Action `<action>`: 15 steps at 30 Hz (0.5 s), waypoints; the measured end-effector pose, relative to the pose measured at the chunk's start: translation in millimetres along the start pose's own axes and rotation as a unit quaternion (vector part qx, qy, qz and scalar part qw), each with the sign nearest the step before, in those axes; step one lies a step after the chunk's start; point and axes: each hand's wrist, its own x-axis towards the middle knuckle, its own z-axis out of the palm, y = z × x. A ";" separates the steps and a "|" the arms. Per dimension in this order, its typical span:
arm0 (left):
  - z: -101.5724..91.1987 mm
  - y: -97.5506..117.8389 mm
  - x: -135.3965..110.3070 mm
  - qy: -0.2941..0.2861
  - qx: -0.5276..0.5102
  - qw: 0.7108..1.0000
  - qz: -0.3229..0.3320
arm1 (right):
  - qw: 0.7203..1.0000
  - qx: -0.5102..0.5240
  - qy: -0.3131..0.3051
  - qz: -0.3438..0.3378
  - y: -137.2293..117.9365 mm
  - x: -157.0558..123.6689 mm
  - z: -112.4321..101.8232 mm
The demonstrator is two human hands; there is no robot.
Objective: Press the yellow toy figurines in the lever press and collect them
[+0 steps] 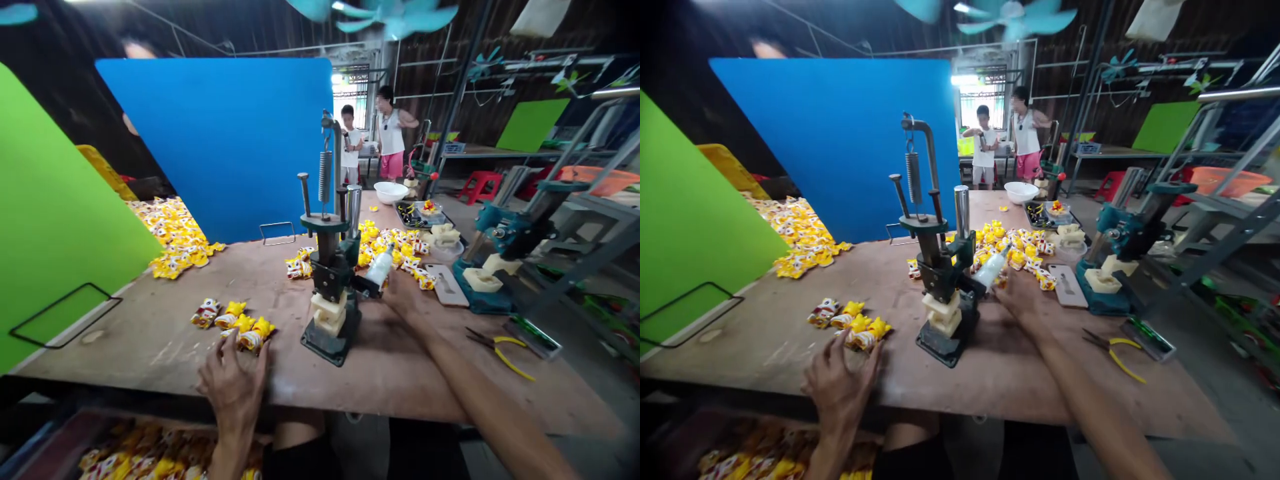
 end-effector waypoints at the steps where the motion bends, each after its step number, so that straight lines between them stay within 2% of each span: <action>1: 1.3 14.0 -11.5 0.018 -0.036 0.999 -0.020 | 1.000 0.010 0.003 0.020 4.4 -11.8 -2.2; 2: 2.6 32.9 -26.6 0.027 -0.096 0.994 -0.045 | 0.998 0.035 -0.002 0.043 7.9 -28.3 -3.0; 3: 3.8 54.8 -44.5 -0.008 -0.181 0.981 -0.066 | 0.994 0.080 -0.015 0.072 10.1 -49.1 -1.4; 4: 4.9 77.8 -63.8 -0.107 -0.279 0.951 -0.073 | 0.984 0.139 -0.032 0.102 10.5 -73.2 3.3; 5: 5.9 99.8 -83.0 -0.202 -0.359 0.907 -0.091 | 0.969 0.202 -0.050 0.130 9.0 -99.1 11.4; 6: 6.9 118.7 -100.9 -0.273 -0.424 0.857 -0.108 | 0.952 0.258 -0.066 0.151 5.6 -125.0 22.5; 7: 7.9 133.0 -116.0 -0.296 -0.471 0.820 -0.138 | 0.937 0.299 -0.078 0.164 0.7 -149.1 35.8; 8: 9.0 142.0 -127.4 -0.288 -0.494 0.802 -0.173 | 0.931 0.316 -0.082 0.165 -4.9 -169.8 50.0; 10: 11.4 143.7 -137.1 -0.222 -0.492 0.807 -0.238 | 0.945 0.290 -0.085 0.127 -15.3 -197.1 75.1; 12: 14.7 130.3 -129.6 -0.172 -0.459 0.833 -0.257 | 0.961 0.250 -0.083 0.081 -18.8 -203.9 87.5; 15: 23.6 107.3 -99.0 -0.159 -0.431 0.864 -0.208 | 0.970 0.226 -0.052 0.077 -4.3 -184.4 77.5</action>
